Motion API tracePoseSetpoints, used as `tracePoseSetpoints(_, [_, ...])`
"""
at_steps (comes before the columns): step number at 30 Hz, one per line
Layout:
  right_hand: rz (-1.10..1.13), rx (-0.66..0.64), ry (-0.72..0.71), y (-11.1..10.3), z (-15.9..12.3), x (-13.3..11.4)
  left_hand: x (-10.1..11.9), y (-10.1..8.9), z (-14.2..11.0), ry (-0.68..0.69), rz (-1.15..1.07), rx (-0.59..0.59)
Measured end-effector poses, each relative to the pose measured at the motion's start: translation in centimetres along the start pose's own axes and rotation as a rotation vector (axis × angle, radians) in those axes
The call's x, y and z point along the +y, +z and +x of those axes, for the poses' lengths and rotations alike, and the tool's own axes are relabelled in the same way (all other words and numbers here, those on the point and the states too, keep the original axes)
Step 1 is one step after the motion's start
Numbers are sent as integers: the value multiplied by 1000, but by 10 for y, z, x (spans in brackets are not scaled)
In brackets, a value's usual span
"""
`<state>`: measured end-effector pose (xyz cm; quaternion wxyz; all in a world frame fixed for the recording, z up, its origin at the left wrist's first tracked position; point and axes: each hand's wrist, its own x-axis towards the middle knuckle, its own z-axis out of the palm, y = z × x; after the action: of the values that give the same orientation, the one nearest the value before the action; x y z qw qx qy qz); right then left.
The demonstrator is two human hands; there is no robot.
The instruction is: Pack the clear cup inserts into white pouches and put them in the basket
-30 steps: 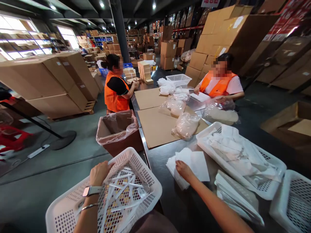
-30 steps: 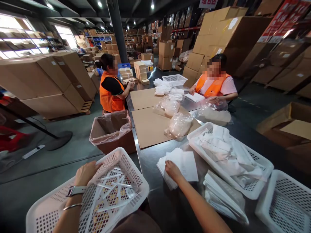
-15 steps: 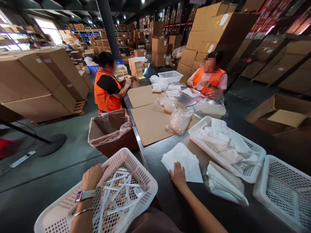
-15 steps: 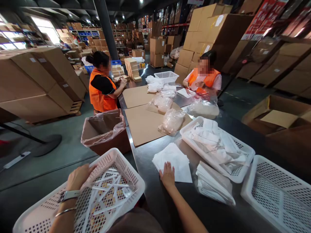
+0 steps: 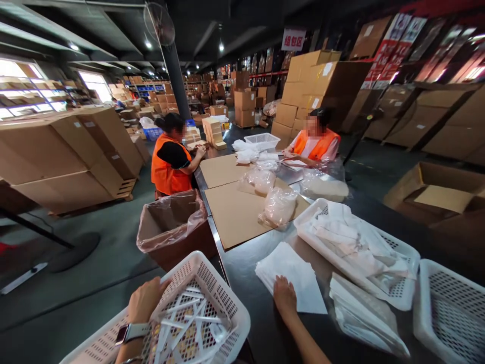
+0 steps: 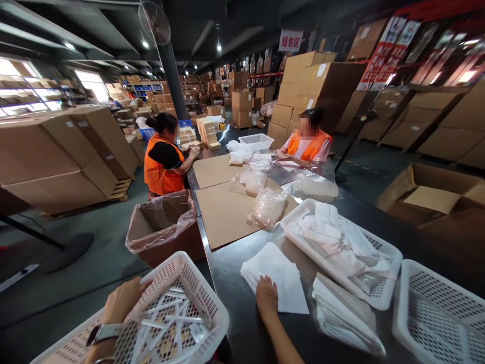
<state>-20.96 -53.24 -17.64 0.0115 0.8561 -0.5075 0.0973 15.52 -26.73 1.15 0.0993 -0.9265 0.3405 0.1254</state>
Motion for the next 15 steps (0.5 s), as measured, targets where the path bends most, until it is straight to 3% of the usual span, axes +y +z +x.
tracePoseSetpoints(4, [-7, 45, -83, -7, 5, 9, 1, 0, 0, 8, -5, -30])
tracePoseSetpoints(7, [-72, -8, -141, -13, 4, 7, 4, 2, 2, 2, 2, -17])
tracePoseSetpoints(15, [-137, -121, -16, -29, 0, -7, 7, 0, 3, 19, 17, -34])
